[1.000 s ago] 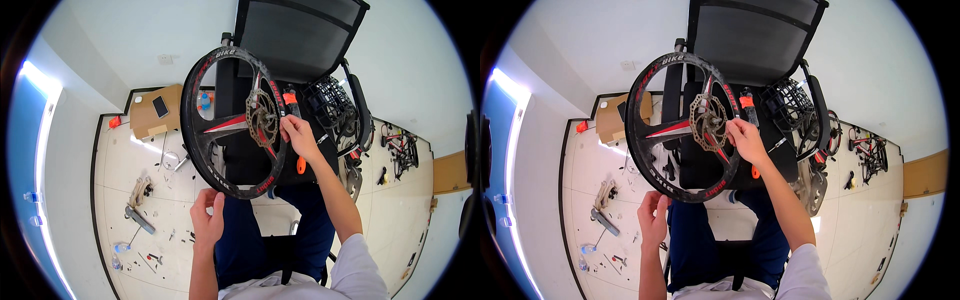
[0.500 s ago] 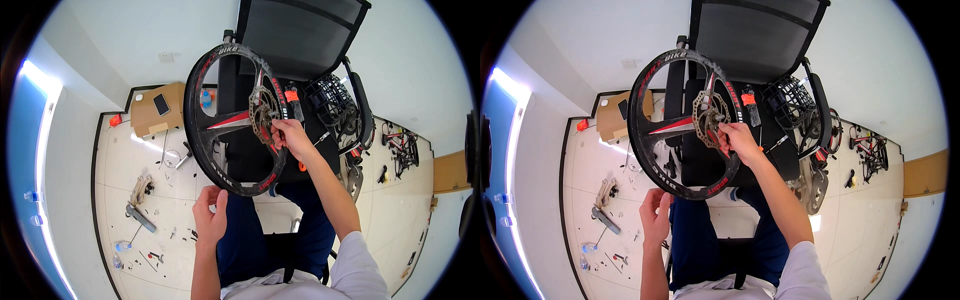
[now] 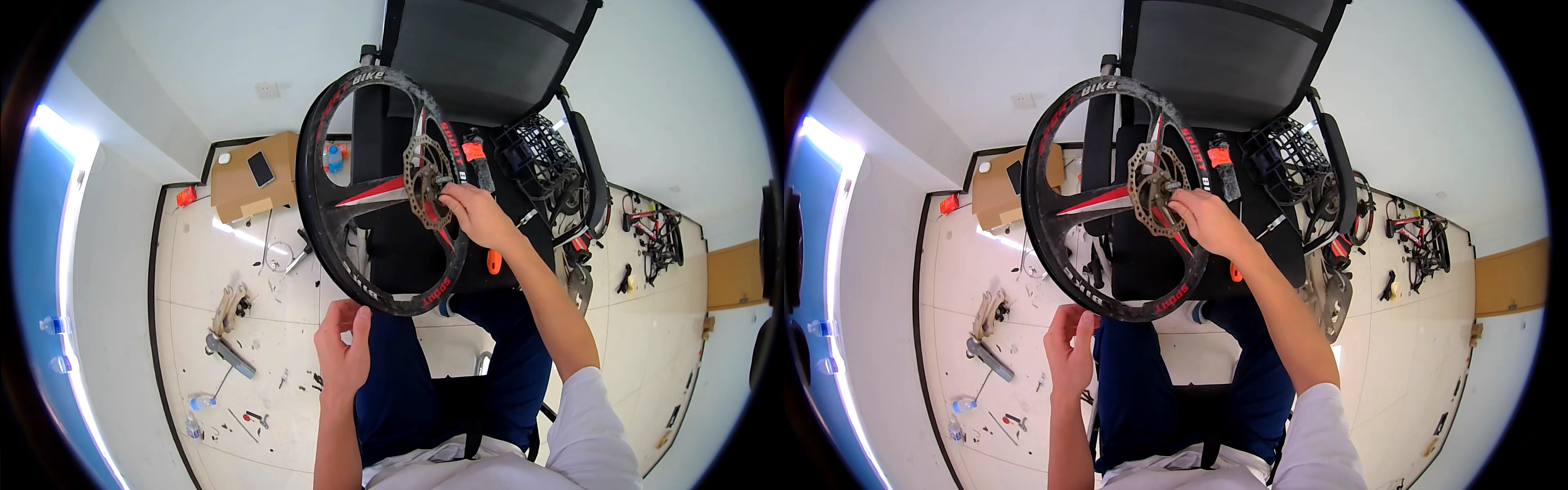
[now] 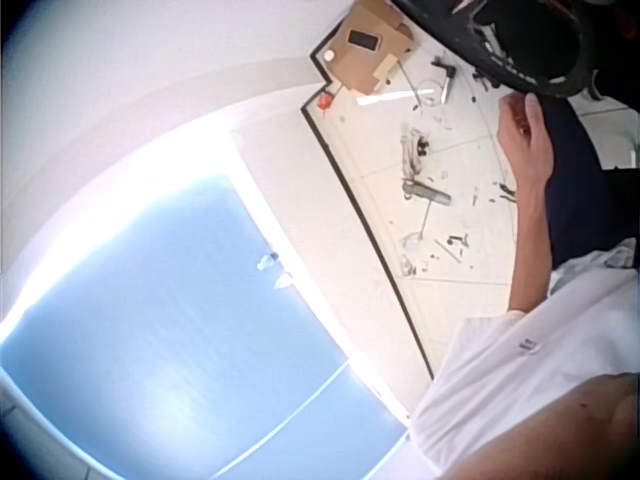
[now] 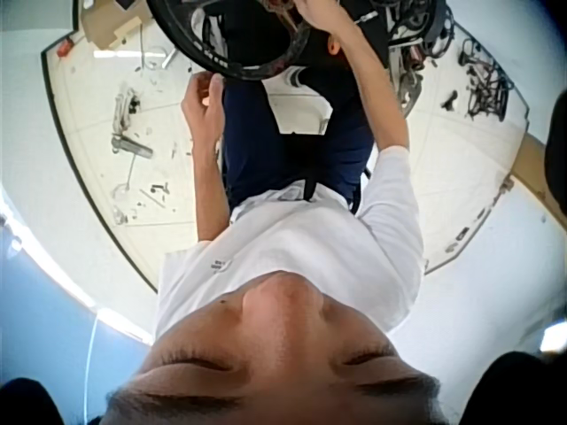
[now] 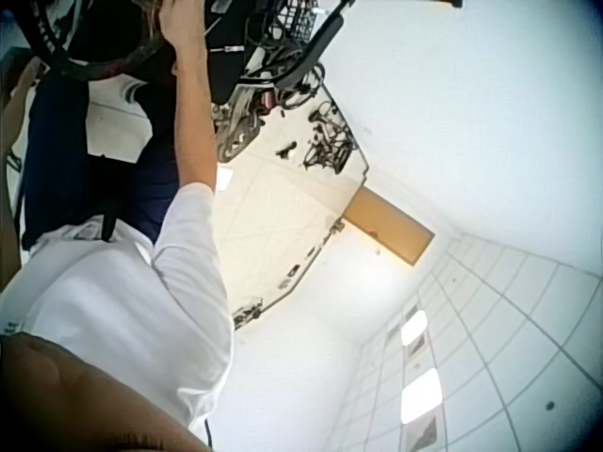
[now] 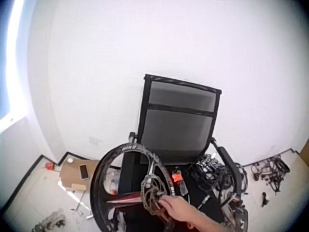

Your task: The person is seated and working on a bicycle wheel mounted on a stand. They use a screwdriver to adjust the hub and cassette area, repeatedly spinning the wheel to check alignment and function.

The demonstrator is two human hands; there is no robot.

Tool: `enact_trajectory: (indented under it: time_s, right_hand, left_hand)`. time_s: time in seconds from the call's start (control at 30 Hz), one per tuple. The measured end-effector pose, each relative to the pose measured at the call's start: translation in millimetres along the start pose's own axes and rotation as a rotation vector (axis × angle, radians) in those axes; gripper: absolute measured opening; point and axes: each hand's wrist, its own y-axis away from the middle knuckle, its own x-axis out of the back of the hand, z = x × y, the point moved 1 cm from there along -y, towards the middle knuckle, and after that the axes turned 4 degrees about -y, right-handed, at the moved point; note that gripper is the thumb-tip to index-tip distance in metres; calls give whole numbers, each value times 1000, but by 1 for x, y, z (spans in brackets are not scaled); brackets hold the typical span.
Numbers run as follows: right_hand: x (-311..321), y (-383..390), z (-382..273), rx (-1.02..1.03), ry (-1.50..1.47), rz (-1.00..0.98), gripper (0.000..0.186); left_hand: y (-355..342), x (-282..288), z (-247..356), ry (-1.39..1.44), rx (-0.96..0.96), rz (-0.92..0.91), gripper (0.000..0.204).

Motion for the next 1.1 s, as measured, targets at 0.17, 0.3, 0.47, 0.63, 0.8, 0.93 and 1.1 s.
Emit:
enact_trajectory:
  time_s: [0.17, 0.3, 0.47, 0.63, 0.8, 0.93, 1.1]
  right_hand:
    - [7, 4, -1, 31, -36, 142, 21]
    - [4, 13, 8, -430, -498, 35, 25]
    - [-9, 7, -10, -770, -940, -23, 31]
    - [-8, 0, -12, -779, -921, -8, 32]
    - [-10, 1, -13, -781, -755, -23, 31]
    - [-4, -2, -10, -388, -288, -74, 22]
    - [9, -2, -4, 200, 378, -86, 14]
  left_hand:
    - [1, 2, 0, 8, 10, -3, 19]
    - [1, 1, 1, 0, 7, -12, 18]
    - [1, 3, 2, -19, 4, -7, 18]
    - [1, 4, 0, -11, 12, 5, 19]
    - [1, 3, 1, 27, 9, -5, 20]
    - [1, 3, 1, 12, 13, -5, 21]
    - [1, 1, 0, 19, 24, -19, 21]
